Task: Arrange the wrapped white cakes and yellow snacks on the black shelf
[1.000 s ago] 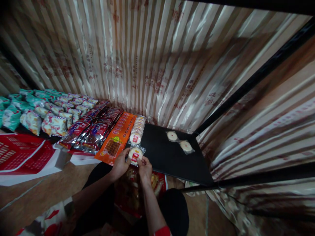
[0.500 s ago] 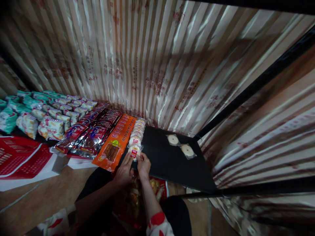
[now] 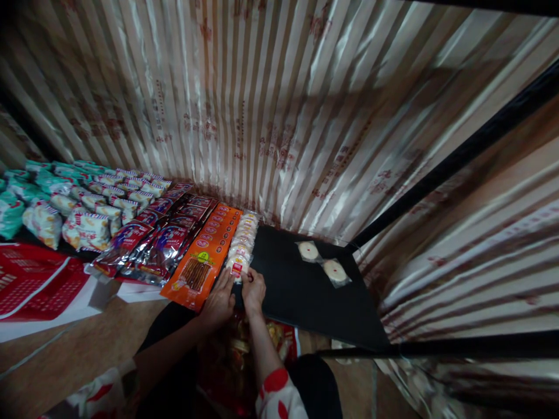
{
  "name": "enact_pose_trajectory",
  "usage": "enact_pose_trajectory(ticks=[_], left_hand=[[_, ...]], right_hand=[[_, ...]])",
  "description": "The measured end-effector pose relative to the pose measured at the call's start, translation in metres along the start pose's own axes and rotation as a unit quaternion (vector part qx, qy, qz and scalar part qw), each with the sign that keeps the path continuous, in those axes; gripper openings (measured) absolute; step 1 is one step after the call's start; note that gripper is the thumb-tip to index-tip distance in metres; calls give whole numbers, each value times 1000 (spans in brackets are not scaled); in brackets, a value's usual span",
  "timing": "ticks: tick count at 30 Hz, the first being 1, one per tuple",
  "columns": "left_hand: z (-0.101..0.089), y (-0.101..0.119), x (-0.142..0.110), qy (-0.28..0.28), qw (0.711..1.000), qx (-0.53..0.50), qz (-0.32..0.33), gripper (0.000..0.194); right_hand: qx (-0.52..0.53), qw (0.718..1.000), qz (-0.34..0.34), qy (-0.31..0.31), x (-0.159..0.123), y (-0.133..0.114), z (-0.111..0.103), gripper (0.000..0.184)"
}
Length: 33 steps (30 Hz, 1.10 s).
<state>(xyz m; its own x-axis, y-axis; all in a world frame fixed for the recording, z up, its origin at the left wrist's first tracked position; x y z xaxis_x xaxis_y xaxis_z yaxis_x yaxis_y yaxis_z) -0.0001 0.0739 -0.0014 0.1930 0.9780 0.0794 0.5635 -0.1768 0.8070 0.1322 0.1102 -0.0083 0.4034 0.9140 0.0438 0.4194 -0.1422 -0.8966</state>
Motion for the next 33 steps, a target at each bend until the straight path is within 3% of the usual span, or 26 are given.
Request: enact_pose_trajectory(ticks=[14,22,33], left_hand=[[-3,1,9,-4,999,28,-21,61],[1,5,10,-29,988,152,-11,61],[8,0,10,-11,980,199,22,62]], right_hand=[[-73,997,-27,1,2,-15,6,22],[-137,990,-16,-6,-2,-19,12,43],[-176,984,-35,-6,-2,-17,16,44]])
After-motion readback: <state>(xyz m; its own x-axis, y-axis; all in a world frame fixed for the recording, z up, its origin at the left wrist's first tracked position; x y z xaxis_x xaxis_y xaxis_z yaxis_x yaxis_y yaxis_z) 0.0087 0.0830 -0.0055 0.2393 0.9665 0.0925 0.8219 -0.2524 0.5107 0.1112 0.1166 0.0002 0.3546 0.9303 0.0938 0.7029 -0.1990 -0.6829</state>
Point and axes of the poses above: each hand's wrist, its own x-axis towards the middle knuckle, its own z-axis out of the palm, y = z × x, the point moved 8 cm from there along x, towards the middle knuckle, and after that the axes turned 1 degree about -y, right-handed, at the moved point
